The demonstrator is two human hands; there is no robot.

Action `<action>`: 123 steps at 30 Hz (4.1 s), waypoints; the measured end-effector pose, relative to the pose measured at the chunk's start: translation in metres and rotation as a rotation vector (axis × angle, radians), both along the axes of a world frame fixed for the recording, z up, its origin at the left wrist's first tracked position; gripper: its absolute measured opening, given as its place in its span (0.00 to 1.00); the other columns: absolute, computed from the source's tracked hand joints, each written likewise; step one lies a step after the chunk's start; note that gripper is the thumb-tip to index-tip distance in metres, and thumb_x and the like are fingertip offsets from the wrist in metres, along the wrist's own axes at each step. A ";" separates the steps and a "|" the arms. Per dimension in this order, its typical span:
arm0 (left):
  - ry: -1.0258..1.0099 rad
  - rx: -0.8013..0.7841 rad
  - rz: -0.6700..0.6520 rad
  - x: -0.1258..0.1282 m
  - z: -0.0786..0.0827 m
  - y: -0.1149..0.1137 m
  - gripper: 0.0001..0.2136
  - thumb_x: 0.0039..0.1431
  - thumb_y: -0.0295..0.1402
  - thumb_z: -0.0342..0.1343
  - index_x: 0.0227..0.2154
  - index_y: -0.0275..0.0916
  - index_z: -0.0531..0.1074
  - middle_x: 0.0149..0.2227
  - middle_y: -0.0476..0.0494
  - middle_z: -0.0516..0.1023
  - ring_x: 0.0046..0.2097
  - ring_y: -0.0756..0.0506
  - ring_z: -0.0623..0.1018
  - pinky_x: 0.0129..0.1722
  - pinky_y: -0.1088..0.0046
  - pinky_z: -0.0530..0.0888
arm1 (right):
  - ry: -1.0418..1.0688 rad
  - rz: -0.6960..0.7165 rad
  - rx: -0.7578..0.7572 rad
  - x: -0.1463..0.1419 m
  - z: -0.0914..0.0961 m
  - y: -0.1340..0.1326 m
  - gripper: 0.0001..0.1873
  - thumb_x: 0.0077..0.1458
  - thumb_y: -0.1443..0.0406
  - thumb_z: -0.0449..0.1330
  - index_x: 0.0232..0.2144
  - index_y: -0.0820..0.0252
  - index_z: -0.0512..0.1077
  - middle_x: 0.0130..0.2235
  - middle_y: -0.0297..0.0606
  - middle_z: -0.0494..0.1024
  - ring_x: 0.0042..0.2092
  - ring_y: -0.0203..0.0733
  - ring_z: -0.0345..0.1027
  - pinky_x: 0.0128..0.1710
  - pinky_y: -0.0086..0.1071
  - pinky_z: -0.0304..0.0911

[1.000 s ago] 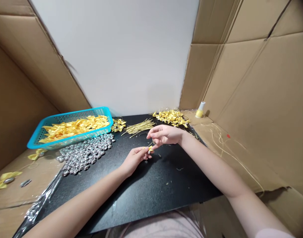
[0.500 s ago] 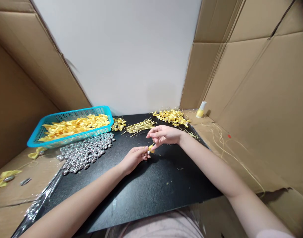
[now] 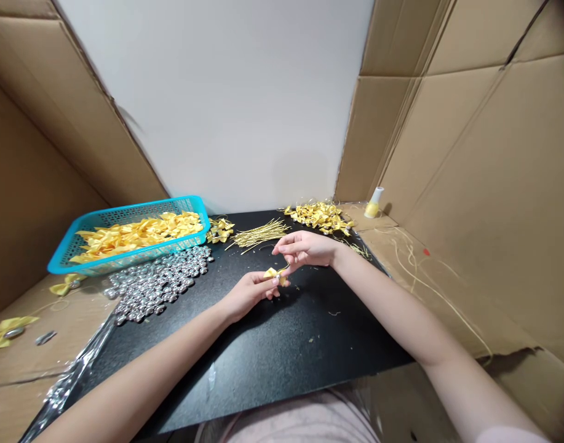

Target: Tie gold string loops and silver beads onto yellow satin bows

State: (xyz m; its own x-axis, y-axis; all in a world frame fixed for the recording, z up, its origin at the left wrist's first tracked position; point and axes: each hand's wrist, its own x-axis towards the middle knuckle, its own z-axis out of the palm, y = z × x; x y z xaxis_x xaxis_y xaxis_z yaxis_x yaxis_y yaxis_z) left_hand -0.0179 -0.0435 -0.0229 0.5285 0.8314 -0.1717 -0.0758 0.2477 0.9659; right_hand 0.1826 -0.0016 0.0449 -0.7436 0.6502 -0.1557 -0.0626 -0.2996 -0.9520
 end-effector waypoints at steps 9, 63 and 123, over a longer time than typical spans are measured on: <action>-0.145 -0.116 0.098 0.003 0.001 0.000 0.14 0.45 0.39 0.67 0.30 0.32 0.78 0.30 0.44 0.73 0.32 0.51 0.68 0.32 0.76 0.65 | 0.018 -0.004 0.024 -0.001 0.000 0.000 0.16 0.44 0.60 0.70 0.33 0.65 0.74 0.20 0.27 0.71 0.24 0.28 0.66 0.34 0.30 0.73; 0.489 1.001 0.081 -0.025 0.014 0.019 0.03 0.55 0.32 0.58 0.28 0.42 0.76 0.34 0.43 0.80 0.37 0.44 0.74 0.42 0.70 0.65 | -0.541 -0.117 1.175 -0.020 -0.016 -0.011 0.10 0.45 0.78 0.56 0.23 0.60 0.62 0.24 0.27 0.65 0.26 0.31 0.57 0.28 0.25 0.50; -0.048 0.065 0.380 -0.012 -0.001 0.018 0.16 0.38 0.43 0.70 0.24 0.34 0.78 0.28 0.44 0.78 0.30 0.50 0.74 0.34 0.74 0.73 | -0.400 -0.406 1.146 -0.030 -0.026 -0.015 0.12 0.44 0.68 0.65 0.26 0.58 0.63 0.29 0.32 0.70 0.32 0.37 0.63 0.35 0.31 0.60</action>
State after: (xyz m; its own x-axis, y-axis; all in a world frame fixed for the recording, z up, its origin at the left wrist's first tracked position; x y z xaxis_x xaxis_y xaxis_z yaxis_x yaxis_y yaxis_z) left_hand -0.0295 -0.0259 -0.0238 0.1867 0.9778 -0.0948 -0.1959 0.1316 0.9718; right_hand 0.1526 -0.0166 0.0192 -0.4921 0.7290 0.4757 0.3931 0.6737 -0.6258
